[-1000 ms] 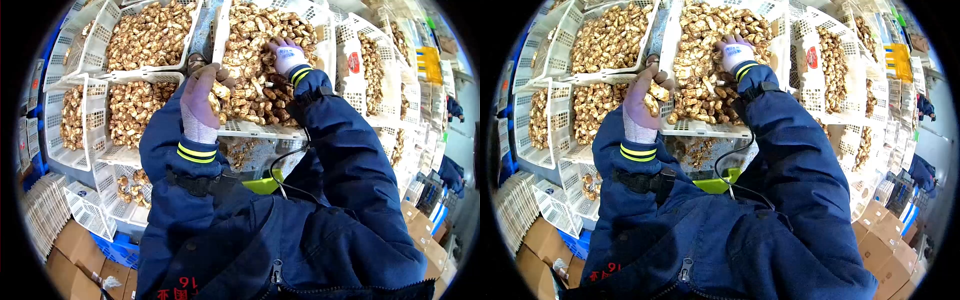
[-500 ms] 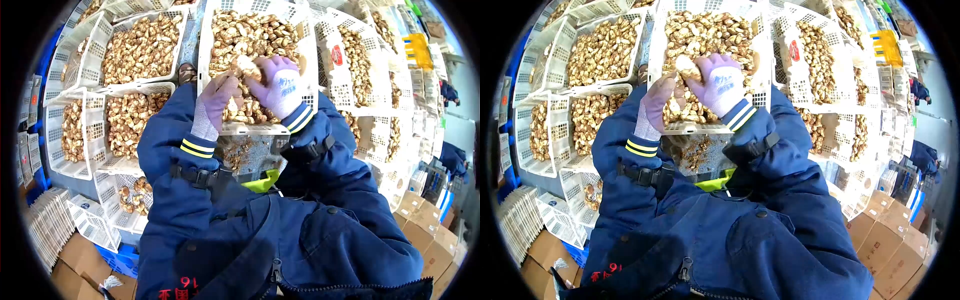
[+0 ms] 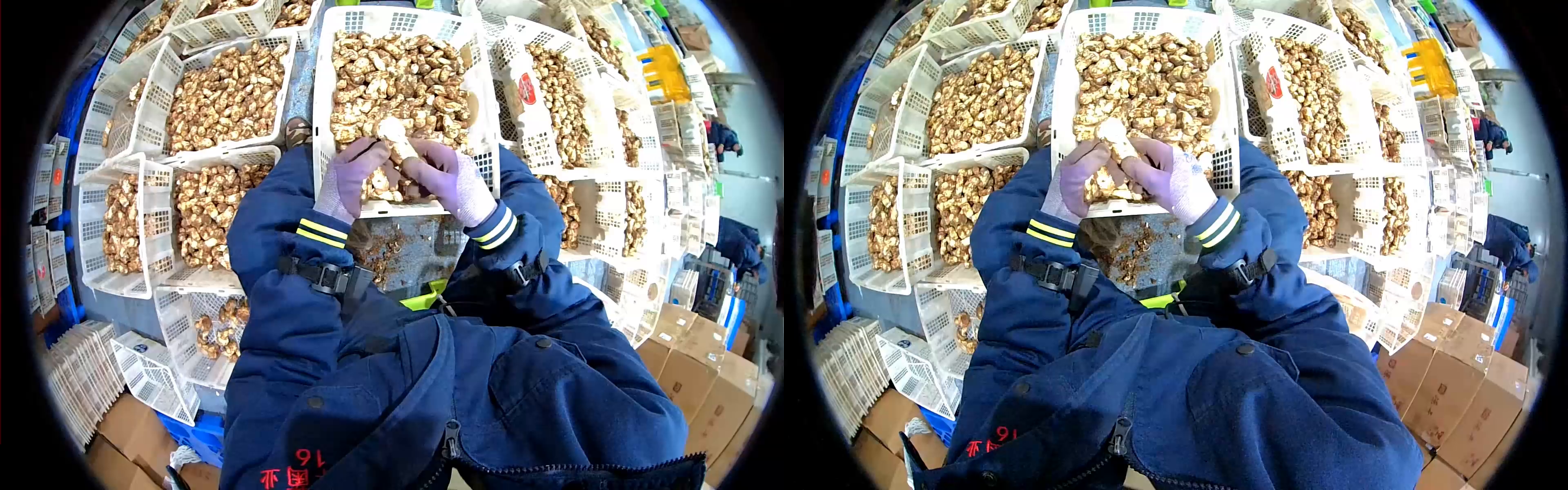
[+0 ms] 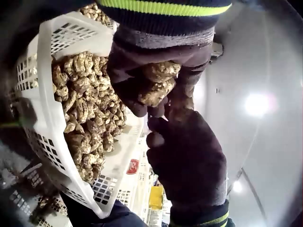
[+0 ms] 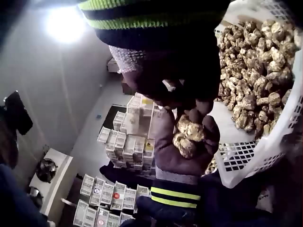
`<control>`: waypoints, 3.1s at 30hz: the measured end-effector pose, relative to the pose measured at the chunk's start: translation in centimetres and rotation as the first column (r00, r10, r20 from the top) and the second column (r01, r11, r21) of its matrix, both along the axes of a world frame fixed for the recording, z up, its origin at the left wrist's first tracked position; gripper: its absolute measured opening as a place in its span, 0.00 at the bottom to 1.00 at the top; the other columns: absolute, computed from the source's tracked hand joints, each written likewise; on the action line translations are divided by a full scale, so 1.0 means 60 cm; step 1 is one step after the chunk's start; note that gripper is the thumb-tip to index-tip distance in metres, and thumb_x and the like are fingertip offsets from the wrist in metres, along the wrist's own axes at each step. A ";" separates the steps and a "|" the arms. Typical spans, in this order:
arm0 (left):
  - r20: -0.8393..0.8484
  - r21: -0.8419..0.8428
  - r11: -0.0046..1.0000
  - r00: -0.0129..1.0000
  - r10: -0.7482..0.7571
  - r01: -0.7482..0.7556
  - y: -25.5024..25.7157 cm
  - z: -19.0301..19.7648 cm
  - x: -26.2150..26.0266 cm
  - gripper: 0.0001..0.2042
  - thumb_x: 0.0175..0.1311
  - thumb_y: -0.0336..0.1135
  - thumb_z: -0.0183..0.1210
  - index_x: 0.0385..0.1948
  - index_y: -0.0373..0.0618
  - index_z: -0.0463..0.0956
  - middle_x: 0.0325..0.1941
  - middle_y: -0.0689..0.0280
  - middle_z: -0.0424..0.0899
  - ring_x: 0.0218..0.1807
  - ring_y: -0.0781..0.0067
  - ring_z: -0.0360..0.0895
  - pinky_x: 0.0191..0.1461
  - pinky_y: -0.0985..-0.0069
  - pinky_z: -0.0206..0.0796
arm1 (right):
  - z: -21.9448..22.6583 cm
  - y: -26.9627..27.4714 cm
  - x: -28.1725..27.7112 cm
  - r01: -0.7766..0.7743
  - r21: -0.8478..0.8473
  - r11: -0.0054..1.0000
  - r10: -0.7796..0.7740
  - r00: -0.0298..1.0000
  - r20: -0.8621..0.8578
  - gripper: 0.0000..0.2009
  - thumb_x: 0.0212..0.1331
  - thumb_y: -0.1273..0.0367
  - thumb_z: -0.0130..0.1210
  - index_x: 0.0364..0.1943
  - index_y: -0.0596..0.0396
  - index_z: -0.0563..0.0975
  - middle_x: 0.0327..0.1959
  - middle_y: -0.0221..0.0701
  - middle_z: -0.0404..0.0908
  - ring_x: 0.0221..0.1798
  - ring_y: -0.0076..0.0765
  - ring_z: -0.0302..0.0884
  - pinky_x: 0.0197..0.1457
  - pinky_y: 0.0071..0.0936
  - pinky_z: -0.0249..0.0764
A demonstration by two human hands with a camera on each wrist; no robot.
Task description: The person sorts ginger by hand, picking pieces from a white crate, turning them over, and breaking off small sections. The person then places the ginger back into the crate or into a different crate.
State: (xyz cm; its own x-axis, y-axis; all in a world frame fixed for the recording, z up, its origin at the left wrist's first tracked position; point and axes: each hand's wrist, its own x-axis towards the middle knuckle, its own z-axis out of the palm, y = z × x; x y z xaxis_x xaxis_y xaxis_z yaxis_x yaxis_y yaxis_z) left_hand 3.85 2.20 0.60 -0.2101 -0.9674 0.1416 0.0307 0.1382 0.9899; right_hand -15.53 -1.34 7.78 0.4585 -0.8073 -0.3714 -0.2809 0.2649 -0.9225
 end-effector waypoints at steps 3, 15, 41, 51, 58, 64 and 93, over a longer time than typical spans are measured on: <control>0.274 -0.468 0.877 0.926 0.261 -0.109 -0.006 -0.014 -0.012 0.16 0.67 0.34 0.50 0.53 0.37 0.72 0.48 0.54 0.78 0.49 0.67 0.76 0.54 0.77 0.66 | -0.013 0.008 0.021 -0.073 -0.692 0.718 -0.127 0.964 -0.234 0.19 0.57 0.65 0.57 0.50 0.63 0.74 0.34 0.44 0.81 0.37 0.47 0.80 0.41 0.37 0.74; -0.273 0.344 0.935 0.943 0.188 -0.086 -0.005 0.017 -0.030 0.17 0.60 0.36 0.63 0.48 0.39 0.75 0.42 0.64 0.82 0.43 0.76 0.78 0.47 0.76 0.71 | -0.013 0.006 0.015 -0.144 -0.558 0.818 0.041 0.980 -0.194 0.25 0.57 0.67 0.58 0.60 0.60 0.69 0.49 0.50 0.79 0.49 0.45 0.80 0.51 0.32 0.74; -0.326 0.271 0.945 0.907 0.266 -0.180 0.000 -0.027 -0.001 0.17 0.58 0.36 0.65 0.46 0.39 0.75 0.37 0.63 0.81 0.39 0.71 0.76 0.50 0.73 0.68 | -0.107 -0.016 -0.032 0.000 -0.258 0.966 -0.048 0.982 -0.180 0.20 0.61 0.66 0.53 0.56 0.61 0.72 0.50 0.45 0.80 0.53 0.40 0.78 0.55 0.30 0.72; -0.401 -0.320 0.944 0.892 -0.207 0.076 -0.009 -0.061 0.009 0.25 0.56 0.29 0.65 0.57 0.41 0.68 0.51 0.59 0.75 0.55 0.63 0.72 0.59 0.68 0.65 | -0.196 -0.003 -0.058 -0.307 -0.393 0.867 0.078 0.862 -0.501 0.15 0.60 0.64 0.52 0.49 0.51 0.76 0.37 0.46 0.82 0.41 0.54 0.80 0.45 0.42 0.75; -0.383 0.372 0.899 0.843 0.377 -0.233 -0.005 0.002 -0.020 0.13 0.64 0.40 0.59 0.30 0.37 0.78 0.28 0.65 0.81 0.33 0.74 0.76 0.44 0.76 0.67 | -0.192 0.006 -0.044 -0.303 -0.367 0.879 0.030 0.805 -0.593 0.14 0.60 0.64 0.51 0.49 0.50 0.77 0.36 0.46 0.82 0.39 0.53 0.80 0.44 0.43 0.74; -0.236 0.506 0.823 0.877 0.418 -0.257 -0.014 0.009 -0.015 0.15 0.60 0.45 0.62 0.32 0.40 0.76 0.22 0.66 0.79 0.29 0.74 0.75 0.41 0.75 0.65 | -0.208 0.016 -0.042 -0.352 -0.544 0.762 -0.061 0.797 -0.600 0.15 0.57 0.64 0.52 0.47 0.51 0.77 0.35 0.44 0.81 0.39 0.53 0.78 0.46 0.45 0.73; -0.527 0.515 0.853 0.815 0.240 0.081 -0.089 -0.010 0.100 0.14 0.65 0.45 0.56 0.33 0.42 0.75 0.28 0.61 0.80 0.26 0.70 0.80 0.28 0.75 0.77 | -0.208 0.011 -0.042 -0.293 -0.491 0.820 -0.053 0.816 -0.575 0.15 0.59 0.62 0.51 0.46 0.53 0.78 0.38 0.44 0.82 0.41 0.53 0.79 0.48 0.44 0.73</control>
State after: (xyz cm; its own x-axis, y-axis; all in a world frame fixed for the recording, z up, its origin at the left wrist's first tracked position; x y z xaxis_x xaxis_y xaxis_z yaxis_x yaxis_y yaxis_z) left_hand 9.88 -3.16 0.02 -0.1688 -0.9415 -0.2918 0.6038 -0.3328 0.7243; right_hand -18.02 -0.67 -4.71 0.4258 -0.8981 -0.1103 -0.7662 -0.2931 -0.5719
